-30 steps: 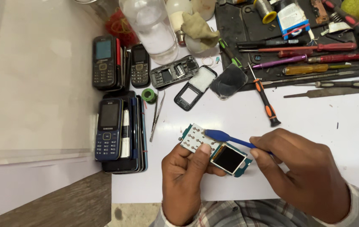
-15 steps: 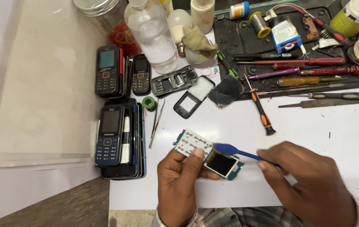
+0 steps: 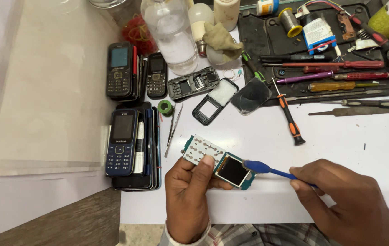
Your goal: The person cleans the internal components of a disassembled feature phone, brushing the keypad board and chassis with a brush, then works on the exposed motherboard, using tweezers to pry and adjust components on the board.
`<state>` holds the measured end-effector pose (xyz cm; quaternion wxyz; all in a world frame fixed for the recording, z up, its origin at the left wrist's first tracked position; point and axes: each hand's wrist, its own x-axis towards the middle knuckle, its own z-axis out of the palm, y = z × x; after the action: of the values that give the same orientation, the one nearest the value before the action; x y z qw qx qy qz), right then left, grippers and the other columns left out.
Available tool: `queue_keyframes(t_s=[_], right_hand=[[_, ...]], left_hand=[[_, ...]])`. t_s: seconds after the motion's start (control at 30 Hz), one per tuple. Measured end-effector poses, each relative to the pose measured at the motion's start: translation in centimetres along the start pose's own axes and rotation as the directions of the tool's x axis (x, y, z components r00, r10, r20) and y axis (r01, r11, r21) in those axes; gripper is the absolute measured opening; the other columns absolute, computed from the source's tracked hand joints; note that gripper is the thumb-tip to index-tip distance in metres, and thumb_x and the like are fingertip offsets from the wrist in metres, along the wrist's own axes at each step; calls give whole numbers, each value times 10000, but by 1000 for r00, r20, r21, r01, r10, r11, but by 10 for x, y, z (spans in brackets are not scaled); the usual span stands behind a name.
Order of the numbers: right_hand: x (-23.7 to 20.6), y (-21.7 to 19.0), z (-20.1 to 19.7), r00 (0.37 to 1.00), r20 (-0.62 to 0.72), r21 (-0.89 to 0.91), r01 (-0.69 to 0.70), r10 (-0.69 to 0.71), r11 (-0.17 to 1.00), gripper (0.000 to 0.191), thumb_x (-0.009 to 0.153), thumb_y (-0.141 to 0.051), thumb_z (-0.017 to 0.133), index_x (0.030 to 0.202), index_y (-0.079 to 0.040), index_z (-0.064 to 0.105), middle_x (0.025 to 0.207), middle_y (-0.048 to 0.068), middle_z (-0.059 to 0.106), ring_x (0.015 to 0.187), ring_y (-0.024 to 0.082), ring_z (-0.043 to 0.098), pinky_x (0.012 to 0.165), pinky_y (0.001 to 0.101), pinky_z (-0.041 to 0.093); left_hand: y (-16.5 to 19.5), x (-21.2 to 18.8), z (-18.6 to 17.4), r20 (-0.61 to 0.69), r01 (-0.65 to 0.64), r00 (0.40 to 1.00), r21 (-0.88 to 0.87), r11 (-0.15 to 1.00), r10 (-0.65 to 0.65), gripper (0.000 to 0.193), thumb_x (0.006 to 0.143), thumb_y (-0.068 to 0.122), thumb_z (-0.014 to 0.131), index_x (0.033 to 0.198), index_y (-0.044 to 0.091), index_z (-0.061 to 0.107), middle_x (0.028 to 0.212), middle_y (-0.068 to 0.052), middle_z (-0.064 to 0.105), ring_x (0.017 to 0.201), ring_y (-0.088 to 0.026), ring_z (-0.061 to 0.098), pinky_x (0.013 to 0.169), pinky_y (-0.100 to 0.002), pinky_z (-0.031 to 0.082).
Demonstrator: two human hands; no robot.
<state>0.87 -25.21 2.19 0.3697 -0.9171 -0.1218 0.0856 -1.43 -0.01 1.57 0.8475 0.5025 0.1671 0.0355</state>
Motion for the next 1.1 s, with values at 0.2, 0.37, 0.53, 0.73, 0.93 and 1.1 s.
queue_keyframes(t_s=[0.2,0.37,0.53,0.73,0.93,1.1], right_hand=[[13,-14,5,973,-89,7,216,-215,976,166,891,-160,718,1027,-68,738,870,50,745,705,154,735,595,284,530],[22,-21,11,983,-68,10,172,-171,985,163,893,-168,723,1027,-81,753,858,38,759,690,144,697,555,271,538],[12,-9,6,985,-75,53,157,-153,986,188,883,-161,733,1035,-52,744,862,43,748,707,133,696,585,266,546],[8,8,0,983,-81,-11,165,-165,986,208,866,-164,749,1039,-49,740,905,63,766,765,157,725,642,282,546],[24,19,-14,897,-96,-203,407,-432,891,223,793,-105,759,1010,-66,729,956,77,740,856,227,716,711,324,558],[44,27,-32,773,-31,-303,597,-634,743,272,776,-119,773,1045,-134,733,990,5,708,961,218,639,993,470,463]], left_hand=[[-1,-4,6,63,94,993,79,992,-99,257,995,149,614,1021,-88,710,835,-171,779,619,-159,715,571,-281,605],[1,-4,5,60,87,994,92,992,-92,259,996,154,608,1015,-86,704,848,-165,783,629,-157,719,584,-281,612],[1,2,1,-8,62,998,-15,998,-62,240,995,148,620,980,-82,690,854,-173,779,630,-170,719,577,-285,607],[1,8,4,-28,63,998,-66,996,-65,232,990,158,636,988,-68,688,826,-177,766,612,-176,721,552,-278,605],[5,8,8,-44,89,995,-46,995,-91,224,975,142,638,988,-78,678,829,-171,770,616,-172,724,540,-273,603],[9,8,8,23,133,991,52,990,-135,228,973,125,626,1023,-90,687,820,-172,771,596,-169,717,531,-256,599]])
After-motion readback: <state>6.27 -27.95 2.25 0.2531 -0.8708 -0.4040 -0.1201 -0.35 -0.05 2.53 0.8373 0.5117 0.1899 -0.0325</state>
